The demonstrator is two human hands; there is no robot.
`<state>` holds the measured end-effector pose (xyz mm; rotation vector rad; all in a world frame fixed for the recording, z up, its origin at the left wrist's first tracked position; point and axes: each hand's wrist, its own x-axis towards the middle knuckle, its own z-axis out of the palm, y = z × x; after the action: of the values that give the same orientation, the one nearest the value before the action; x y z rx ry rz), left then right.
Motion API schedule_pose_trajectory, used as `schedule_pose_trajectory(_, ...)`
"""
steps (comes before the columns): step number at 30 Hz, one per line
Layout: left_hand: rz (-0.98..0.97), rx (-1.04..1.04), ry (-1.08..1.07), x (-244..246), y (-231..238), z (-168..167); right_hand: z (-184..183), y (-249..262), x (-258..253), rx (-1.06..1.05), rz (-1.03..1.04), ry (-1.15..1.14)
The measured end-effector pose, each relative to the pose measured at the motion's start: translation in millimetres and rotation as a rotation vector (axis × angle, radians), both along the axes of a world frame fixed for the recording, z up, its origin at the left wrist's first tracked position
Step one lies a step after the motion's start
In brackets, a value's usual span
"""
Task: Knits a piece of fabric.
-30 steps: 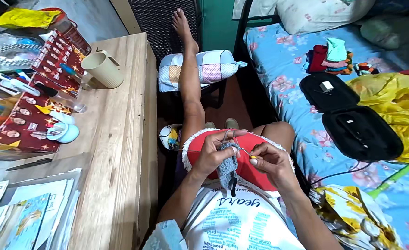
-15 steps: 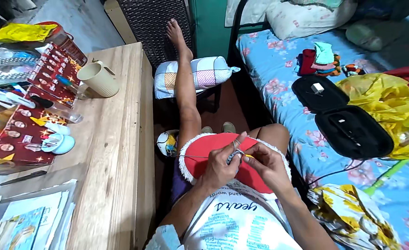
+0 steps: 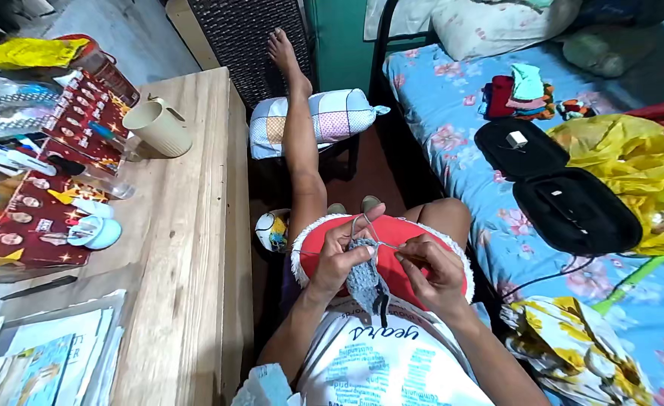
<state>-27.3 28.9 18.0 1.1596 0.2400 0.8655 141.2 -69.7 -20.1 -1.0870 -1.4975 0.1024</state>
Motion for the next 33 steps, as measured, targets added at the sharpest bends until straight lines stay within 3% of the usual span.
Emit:
schedule_pose_trajectory(3,-0.071,-0.095,-0.023,-4,5,1,-1,-3,2,-0.052,0.097,0.126)
schedule_pose_trajectory(6,-0.124,-0.099,-0.004,-1,6,-2,5,-9,2,-0.288,0.317,0.582)
schedule_pose_trajectory(9,-0.003,0.151,0.119,8,-1,-6,11,-7,6,-0.492,0.514,0.929)
schedule_pose_trajectory(11,0.101,0.359,0.208,14,-8,-11,16,-6,5,-0.536,0.417,0.860)
schedule_pose_trajectory(14,0.252,0.658,0.319,22,-15,-26,19,-6,0,-0.485,0.045,0.389)
schedule_pose_trajectory(16,0.289,0.730,0.313,25,-14,-31,16,-3,-1,-0.427,-0.059,0.307)
schedule_pose_trajectory(20,0.184,0.504,0.211,16,-8,-21,19,2,-1,-0.429,0.126,0.665)
schedule_pose_trajectory(24,-0.041,0.256,0.187,-13,16,-20,14,3,3,-0.427,0.306,0.937)
schedule_pose_trajectory(29,-0.316,0.004,-0.152,-17,31,-32,6,4,2,-0.392,0.524,0.987)
schedule_pose_trajectory(33,-0.152,0.112,0.043,-10,13,-17,8,0,-3,-0.384,0.425,0.922)
